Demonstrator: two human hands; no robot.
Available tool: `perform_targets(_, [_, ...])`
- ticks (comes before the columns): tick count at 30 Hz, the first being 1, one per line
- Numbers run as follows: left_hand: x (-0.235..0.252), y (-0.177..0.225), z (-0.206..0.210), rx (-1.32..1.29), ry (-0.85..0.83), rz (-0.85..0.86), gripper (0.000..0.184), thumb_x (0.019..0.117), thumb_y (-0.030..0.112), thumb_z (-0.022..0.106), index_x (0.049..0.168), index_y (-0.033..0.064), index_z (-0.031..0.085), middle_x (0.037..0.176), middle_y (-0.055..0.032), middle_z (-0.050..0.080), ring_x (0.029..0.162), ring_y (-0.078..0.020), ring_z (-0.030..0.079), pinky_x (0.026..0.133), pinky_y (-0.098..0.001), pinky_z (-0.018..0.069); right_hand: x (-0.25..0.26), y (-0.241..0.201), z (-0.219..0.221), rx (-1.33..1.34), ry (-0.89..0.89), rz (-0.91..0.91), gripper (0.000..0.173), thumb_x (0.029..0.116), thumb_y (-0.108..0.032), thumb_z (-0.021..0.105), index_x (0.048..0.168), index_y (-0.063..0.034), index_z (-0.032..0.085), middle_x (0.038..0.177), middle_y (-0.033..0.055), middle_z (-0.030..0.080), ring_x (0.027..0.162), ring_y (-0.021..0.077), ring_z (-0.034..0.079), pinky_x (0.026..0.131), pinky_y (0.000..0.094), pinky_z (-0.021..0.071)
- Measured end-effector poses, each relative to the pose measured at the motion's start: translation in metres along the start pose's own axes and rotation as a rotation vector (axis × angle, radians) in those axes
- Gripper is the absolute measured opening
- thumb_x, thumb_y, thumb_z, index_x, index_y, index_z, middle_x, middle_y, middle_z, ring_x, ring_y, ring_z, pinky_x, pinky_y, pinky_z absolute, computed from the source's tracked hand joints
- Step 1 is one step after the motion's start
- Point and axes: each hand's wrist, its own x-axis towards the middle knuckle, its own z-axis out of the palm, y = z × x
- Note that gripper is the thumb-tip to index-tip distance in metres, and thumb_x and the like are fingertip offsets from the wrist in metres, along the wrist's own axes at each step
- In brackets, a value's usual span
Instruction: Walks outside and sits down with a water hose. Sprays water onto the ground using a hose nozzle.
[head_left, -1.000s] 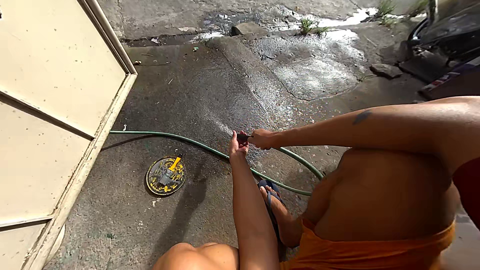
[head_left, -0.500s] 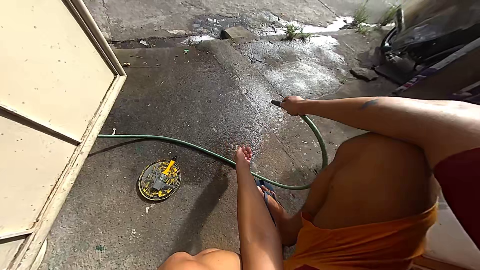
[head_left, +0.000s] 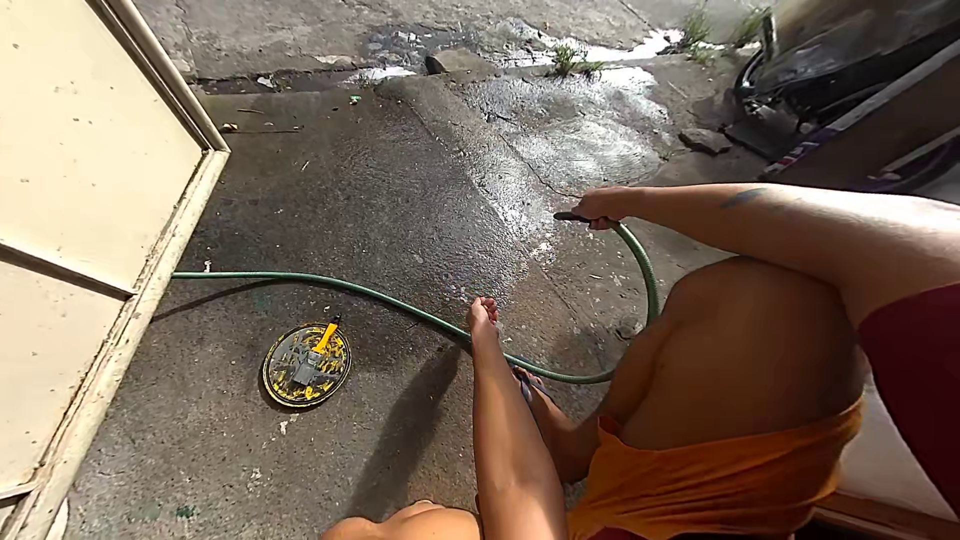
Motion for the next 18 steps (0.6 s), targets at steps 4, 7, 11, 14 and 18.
perform_targets(4, [0.001, -0.002, -0.002, 0.003, 0.017, -0.003, 0.039, 0.1122, 0.030, 0.034, 0.126, 0.0028, 0.058, 0.107, -0.0108, 0.066, 0.078, -0.0147, 0.059, 0.066, -0.0289, 0.0479, 0.002, -0.001, 0.002, 0.055, 0.004, -0.028, 0.032, 0.1095, -0.030, 0.043, 0.094, -0.0050, 0.055, 0.062, 0.0025, 0.042, 0.044, 0.0090, 0.036, 0.043, 0.0240, 0.0337])
perform_targets(7, [-0.001, -0.001, -0.002, 0.024, 0.006, 0.016, 0.040, 0.1127, 0.029, 0.032, 0.128, 0.0024, 0.058, 0.104, -0.0106, 0.066, 0.076, -0.0144, 0.058, 0.065, -0.0288, 0.0472, -0.003, -0.014, 0.006, 0.084, 0.017, -0.160, 0.038, 0.1110, -0.034, 0.041, 0.096, -0.0044, 0.058, 0.064, 0.0034, 0.044, 0.044, 0.0103, 0.037, 0.044, 0.0254, 0.0347])
perform_targets(11, [-0.002, -0.003, -0.003, 0.023, 0.015, 0.036, 0.041, 0.1133, 0.027, 0.030, 0.131, 0.0031, 0.058, 0.108, -0.0115, 0.066, 0.081, -0.0161, 0.060, 0.070, -0.0303, 0.0482, -0.007, -0.028, 0.010, 0.074, -0.025, -0.388, 0.042, 0.1136, -0.038, 0.036, 0.111, -0.0046, 0.061, 0.070, 0.0053, 0.048, 0.048, 0.0116, 0.042, 0.047, 0.0273, 0.0393])
perform_targets(14, [0.000, -0.004, -0.003, 0.016, 0.019, 0.038, 0.040, 0.1131, 0.027, 0.031, 0.130, 0.0037, 0.059, 0.108, -0.0112, 0.066, 0.082, -0.0159, 0.060, 0.070, -0.0303, 0.0484, -0.006, -0.040, 0.011, -0.001, 0.065, -0.445, 0.044, 0.1134, -0.037, 0.034, 0.113, -0.0032, 0.063, 0.074, 0.0093, 0.052, 0.054, 0.0177, 0.047, 0.053, 0.0356, 0.0433])
perform_targets(18, [0.004, 0.000, -0.007, 0.010, 0.030, 0.046, 0.039, 0.1127, 0.027, 0.032, 0.127, 0.0047, 0.061, 0.106, -0.0097, 0.067, 0.079, -0.0149, 0.059, 0.067, -0.0296, 0.0472, -0.006, -0.059, 0.010, -0.055, 0.157, -0.486, 0.046, 0.1130, -0.036, 0.035, 0.116, -0.0011, 0.065, 0.083, 0.0169, 0.060, 0.066, 0.0282, 0.057, 0.065, 0.0482, 0.0486])
